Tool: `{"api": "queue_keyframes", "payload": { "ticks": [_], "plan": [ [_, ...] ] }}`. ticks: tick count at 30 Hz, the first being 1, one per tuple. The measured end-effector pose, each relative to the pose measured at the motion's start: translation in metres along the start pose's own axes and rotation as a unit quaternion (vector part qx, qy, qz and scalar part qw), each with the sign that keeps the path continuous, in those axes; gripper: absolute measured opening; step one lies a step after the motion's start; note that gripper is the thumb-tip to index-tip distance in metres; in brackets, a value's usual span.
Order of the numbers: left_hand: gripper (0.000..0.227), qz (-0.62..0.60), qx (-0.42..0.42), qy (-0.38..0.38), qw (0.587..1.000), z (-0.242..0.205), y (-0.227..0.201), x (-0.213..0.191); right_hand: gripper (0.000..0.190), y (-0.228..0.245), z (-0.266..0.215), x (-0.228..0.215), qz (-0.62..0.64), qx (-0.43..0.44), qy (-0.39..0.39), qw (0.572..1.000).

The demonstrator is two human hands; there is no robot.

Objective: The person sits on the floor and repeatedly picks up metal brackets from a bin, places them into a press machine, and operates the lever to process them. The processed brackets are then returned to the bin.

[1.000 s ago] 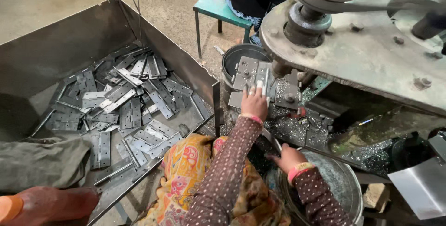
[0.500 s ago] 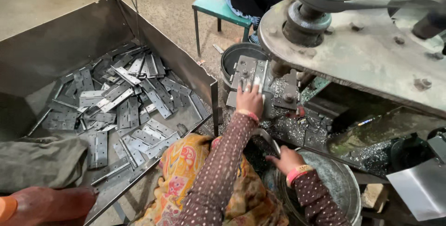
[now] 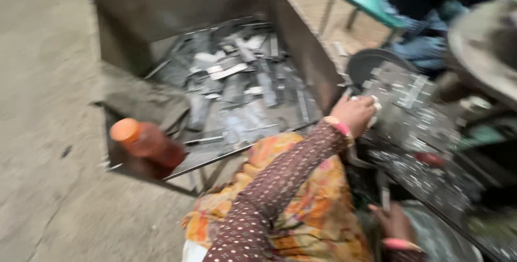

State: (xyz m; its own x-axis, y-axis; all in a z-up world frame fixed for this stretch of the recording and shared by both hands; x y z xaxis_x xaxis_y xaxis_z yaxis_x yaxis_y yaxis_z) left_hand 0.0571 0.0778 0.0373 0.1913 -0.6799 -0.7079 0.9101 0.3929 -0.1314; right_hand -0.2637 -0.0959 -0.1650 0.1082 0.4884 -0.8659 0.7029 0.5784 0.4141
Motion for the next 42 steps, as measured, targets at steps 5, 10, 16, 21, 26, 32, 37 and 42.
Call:
{"api": "queue_keyframes", "payload": {
  "ticks": [5, 10, 16, 21, 26, 32, 37, 42],
  "plan": [
    [0.021, 0.079, -0.189, 0.162, 0.965, -0.090, 0.138, -0.074, 0.065, 0.007, 0.013, -0.034, -0.103, 0.012, 0.029, 0.994],
    [0.040, 0.141, -0.429, 0.424, 0.785, -0.212, 0.236, -0.096, 0.062, 0.013, 0.014, -0.041, -0.068, 0.027, 0.066, 0.995],
    [0.046, 0.118, -0.507, 0.244, 0.818, -0.290, 0.280, -0.029, 0.060, 0.016, 0.007, -0.044, -0.083, 0.052, 0.062, 0.993],
    [0.041, -0.029, -0.526, 0.211, 0.823, -0.288, 0.309, -0.028, 0.062, 0.018, 0.004, -0.046, -0.091, 0.058, 0.046, 0.993],
    [0.050, -0.316, -0.543, 0.191, 0.754, -0.278, 0.281, -0.061, 0.063, 0.015, 0.006, -0.044, -0.075, 0.092, 0.069, 0.991],
    [0.020, 0.016, -0.304, 0.152, 0.940, -0.187, 0.200, -0.122, 0.064, 0.016, 0.011, -0.027, -0.111, 0.014, 0.013, 0.994],
    [0.018, 0.008, -0.138, 0.059, 0.989, -0.077, 0.070, -0.158, 0.069, 0.042, 0.022, -0.047, -0.092, 0.002, 0.046, 0.995],
    [0.033, -0.066, 0.140, 0.039, 0.987, -0.023, -0.053, -0.108, 0.068, 0.073, 0.008, -0.071, -0.081, 0.025, 0.070, 0.994]
  ]
}}
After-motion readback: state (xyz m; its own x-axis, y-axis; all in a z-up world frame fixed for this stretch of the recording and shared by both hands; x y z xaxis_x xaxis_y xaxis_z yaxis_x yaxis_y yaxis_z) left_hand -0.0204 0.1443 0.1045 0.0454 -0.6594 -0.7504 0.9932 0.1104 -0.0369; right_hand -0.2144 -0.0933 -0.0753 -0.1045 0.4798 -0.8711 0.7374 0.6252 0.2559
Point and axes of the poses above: each hand's wrist, its own z-axis towards the middle knuckle, its own x-axis out of the palm, y = z × x, the point moved 1 cm from there along z, towards the middle knuckle, and after that the axes turned 4 degrees about z, right-handed, at the moved point
